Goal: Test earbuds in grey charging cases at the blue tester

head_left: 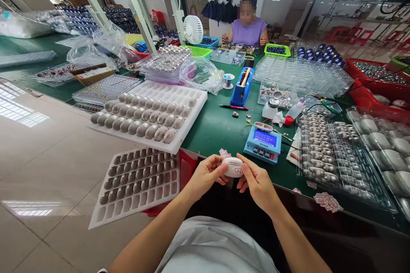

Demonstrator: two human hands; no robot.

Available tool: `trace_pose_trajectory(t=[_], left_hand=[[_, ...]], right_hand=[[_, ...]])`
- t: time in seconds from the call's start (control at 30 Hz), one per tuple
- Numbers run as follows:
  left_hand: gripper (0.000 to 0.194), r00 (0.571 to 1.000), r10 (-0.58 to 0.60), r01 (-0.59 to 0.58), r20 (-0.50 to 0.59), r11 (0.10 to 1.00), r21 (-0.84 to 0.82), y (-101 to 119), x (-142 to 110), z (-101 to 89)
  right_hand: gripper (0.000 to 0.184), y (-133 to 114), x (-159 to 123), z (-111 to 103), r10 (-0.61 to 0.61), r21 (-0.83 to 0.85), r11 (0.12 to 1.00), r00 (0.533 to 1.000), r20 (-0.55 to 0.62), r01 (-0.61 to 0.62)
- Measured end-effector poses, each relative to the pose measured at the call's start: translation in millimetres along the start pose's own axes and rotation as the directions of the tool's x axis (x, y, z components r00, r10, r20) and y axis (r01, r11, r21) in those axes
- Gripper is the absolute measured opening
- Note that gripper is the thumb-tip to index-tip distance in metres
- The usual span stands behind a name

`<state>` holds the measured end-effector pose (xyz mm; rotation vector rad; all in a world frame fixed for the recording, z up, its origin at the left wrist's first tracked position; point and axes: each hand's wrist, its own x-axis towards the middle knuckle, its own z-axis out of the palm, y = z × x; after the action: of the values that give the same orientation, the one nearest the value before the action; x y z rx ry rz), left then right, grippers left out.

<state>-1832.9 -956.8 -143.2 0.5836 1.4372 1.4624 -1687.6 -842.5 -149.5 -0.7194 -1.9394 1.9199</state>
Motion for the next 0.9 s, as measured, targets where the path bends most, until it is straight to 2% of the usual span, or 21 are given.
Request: trace_pose_trajectory(t=[0.17, 0.3, 0.4, 0.47, 0.53, 0.57, 0.63, 0.7, 0.73, 0.8, 0.9], left_hand=[[0.047, 0.999, 0.039, -0.039, 0.006, 0.999, -0.002, -2.7, -0.3, 3.0], [0.046, 0.989, 0.148, -0.149, 0.030, 0.989, 0.020, -3.4, -4.6, 7.9], [0.050, 0.968, 0.243, -0.249, 0.059, 0.961, 0.123, -1.2, -8.6, 10.6], [0.057, 0.954, 0.288, -0.298, 0.081, 0.941, 0.163, 1.0, -9.5, 11.8], [0.061, 0.950, 0.302, -0.312, 0.080, 0.935, 0.171, 3.7, -8.6, 12.5], [0.061, 0.950, 0.307, -0.312, 0.058, 0.934, 0.175, 5.2, -7.6, 12.9], [0.061, 0.947, 0.320, -0.315, -0.001, 0.931, 0.183, 8.1, -5.2, 13.6], [0.061, 0.943, 0.331, -0.321, -0.024, 0.930, 0.179, 10.3, -3.1, 14.4], [0.062, 0.942, 0.336, -0.328, -0.020, 0.929, 0.171, 11.0, -2.4, 14.9], [0.061, 0.938, 0.346, -0.342, 0.003, 0.927, 0.156, 11.3, -1.3, 15.8], [0.060, 0.934, 0.357, -0.354, 0.005, 0.923, 0.154, 10.0, -0.5, 16.8]], right_hand=[[0.064, -2.4, -1.9, 1.0, -0.030, -0.036, 0.999, 0.999, -0.023, 0.030], [0.053, -8.3, -4.6, -0.5, -0.062, -0.078, 0.995, 0.998, -0.011, 0.061], [0.055, -12.1, -3.8, -5.8, -0.057, -0.016, 0.998, 0.998, 0.007, 0.057], [0.057, -14.5, -2.0, -11.1, -0.052, 0.014, 0.999, 0.999, -0.013, 0.052], [0.053, -17.9, -0.5, -16.9, -0.111, -0.063, 0.992, 0.990, -0.092, 0.105], [0.048, -20.1, -0.3, -19.5, -0.184, -0.152, 0.975, 0.970, -0.157, 0.160], [0.031, -25.2, -1.2, -23.3, -0.407, -0.387, 0.874, 0.877, -0.256, 0.293], [0.018, -29.9, -3.0, -24.6, -0.605, -0.575, 0.717, 0.761, -0.233, 0.394], [0.016, -31.7, -3.9, -24.3, -0.654, -0.625, 0.653, 0.734, -0.183, 0.427], [0.015, -33.8, -4.8, -22.5, -0.675, -0.665, 0.587, 0.733, -0.085, 0.462], [0.016, -33.7, -4.1, -19.8, -0.663, -0.678, 0.570, 0.747, -0.047, 0.463]])
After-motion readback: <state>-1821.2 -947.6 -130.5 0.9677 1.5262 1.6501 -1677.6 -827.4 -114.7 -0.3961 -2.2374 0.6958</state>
